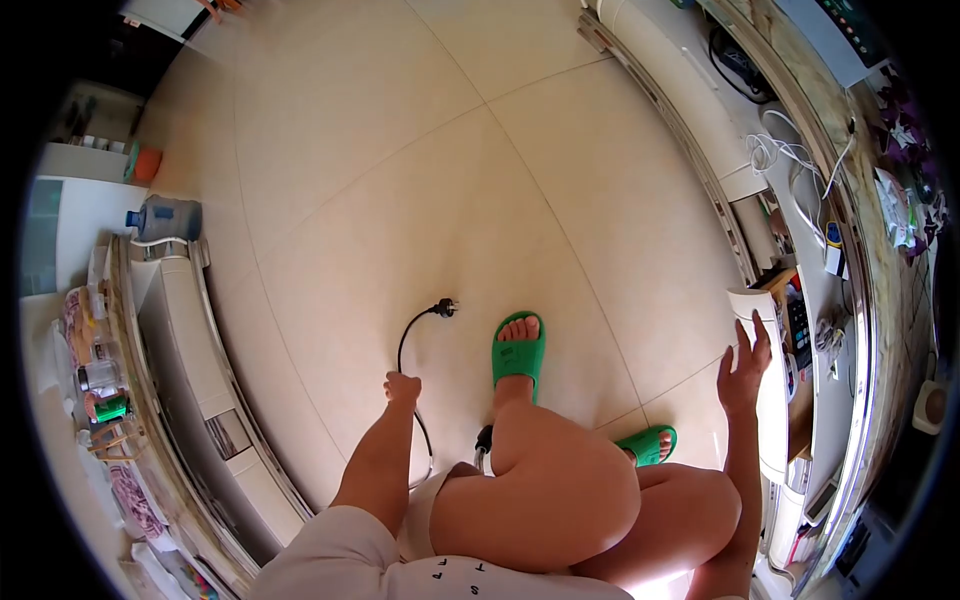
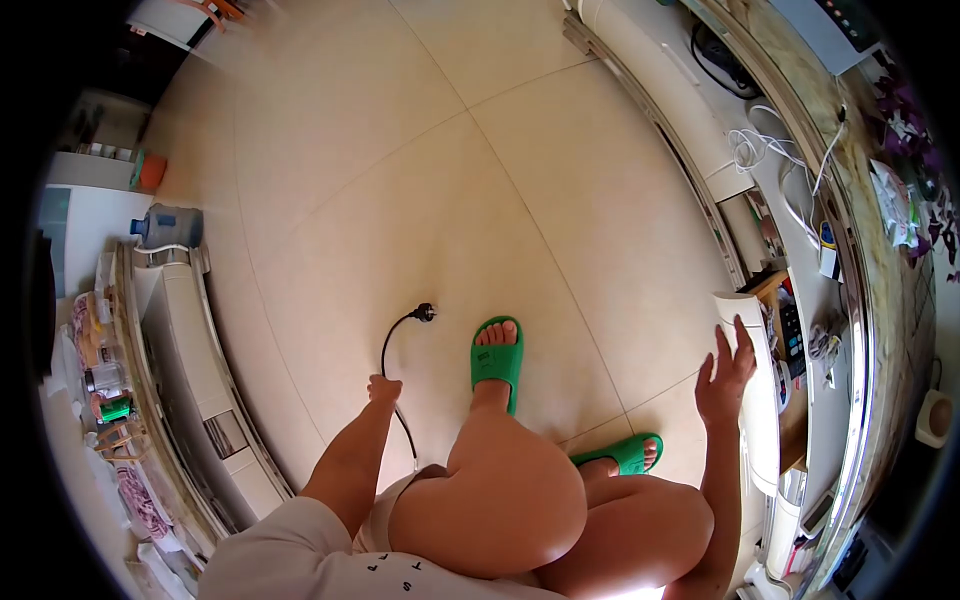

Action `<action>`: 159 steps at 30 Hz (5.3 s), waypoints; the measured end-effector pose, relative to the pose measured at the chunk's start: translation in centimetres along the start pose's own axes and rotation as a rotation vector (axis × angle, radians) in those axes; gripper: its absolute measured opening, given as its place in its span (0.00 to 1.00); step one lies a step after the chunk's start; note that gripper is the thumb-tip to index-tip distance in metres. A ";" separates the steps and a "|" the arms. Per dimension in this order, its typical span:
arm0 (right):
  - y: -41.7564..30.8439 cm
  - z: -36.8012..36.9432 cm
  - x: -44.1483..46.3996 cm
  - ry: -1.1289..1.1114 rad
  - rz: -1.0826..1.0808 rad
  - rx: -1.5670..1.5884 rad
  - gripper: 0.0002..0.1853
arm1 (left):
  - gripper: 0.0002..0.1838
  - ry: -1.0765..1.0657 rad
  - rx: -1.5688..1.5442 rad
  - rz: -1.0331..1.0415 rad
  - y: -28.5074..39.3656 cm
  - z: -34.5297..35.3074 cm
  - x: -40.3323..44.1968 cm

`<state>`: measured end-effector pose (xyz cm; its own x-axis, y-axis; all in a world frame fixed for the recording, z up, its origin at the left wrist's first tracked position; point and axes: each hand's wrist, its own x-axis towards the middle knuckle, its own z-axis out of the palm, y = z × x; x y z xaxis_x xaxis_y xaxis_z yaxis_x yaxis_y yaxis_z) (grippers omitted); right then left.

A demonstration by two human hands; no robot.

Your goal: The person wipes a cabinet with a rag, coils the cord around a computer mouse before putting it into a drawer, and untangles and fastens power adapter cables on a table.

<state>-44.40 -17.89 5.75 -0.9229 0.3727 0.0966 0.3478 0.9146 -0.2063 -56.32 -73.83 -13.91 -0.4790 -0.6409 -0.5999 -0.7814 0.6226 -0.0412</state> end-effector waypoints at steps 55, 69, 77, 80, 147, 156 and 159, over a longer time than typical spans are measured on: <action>-50.4 1.9 19.4 -0.837 -0.141 1.790 0.11 | 0.14 -0.158 -1.167 0.566 -2.1 -30.7 -10.0; -59.2 -12.0 4.9 -1.274 -0.387 1.190 0.08 | 0.22 0.417 -2.095 0.268 -14.0 -42.2 -25.8; -66.5 -17.5 -6.2 -1.736 -0.896 0.820 0.25 | 0.23 0.570 -2.010 0.239 -18.7 -47.6 -35.2; -68.8 -19.2 -9.5 -1.832 -1.026 0.639 0.22 | 0.21 0.603 -2.055 0.296 -19.5 -50.0 -36.8; -68.4 -30.0 -40.9 -2.271 -1.057 -0.558 0.02 | 0.15 0.124 -1.639 -1.004 -24.4 -25.8 -56.5; -69.3 -32.4 -51.4 -2.356 -1.218 -0.627 0.02 | 0.12 0.062 -1.515 -1.133 -27.3 -20.0 -57.3; -70.4 -31.3 -55.0 -2.325 -1.236 -0.697 0.02 | 0.11 0.097 -1.514 -1.175 -30.7 -19.7 -54.7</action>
<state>-12.96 -97.91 45.44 0.7151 -0.1692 -0.6783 -0.4943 0.5637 -0.6618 -13.96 -66.75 35.91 0.4952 -0.4388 -0.7498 -0.2995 -0.8964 0.3268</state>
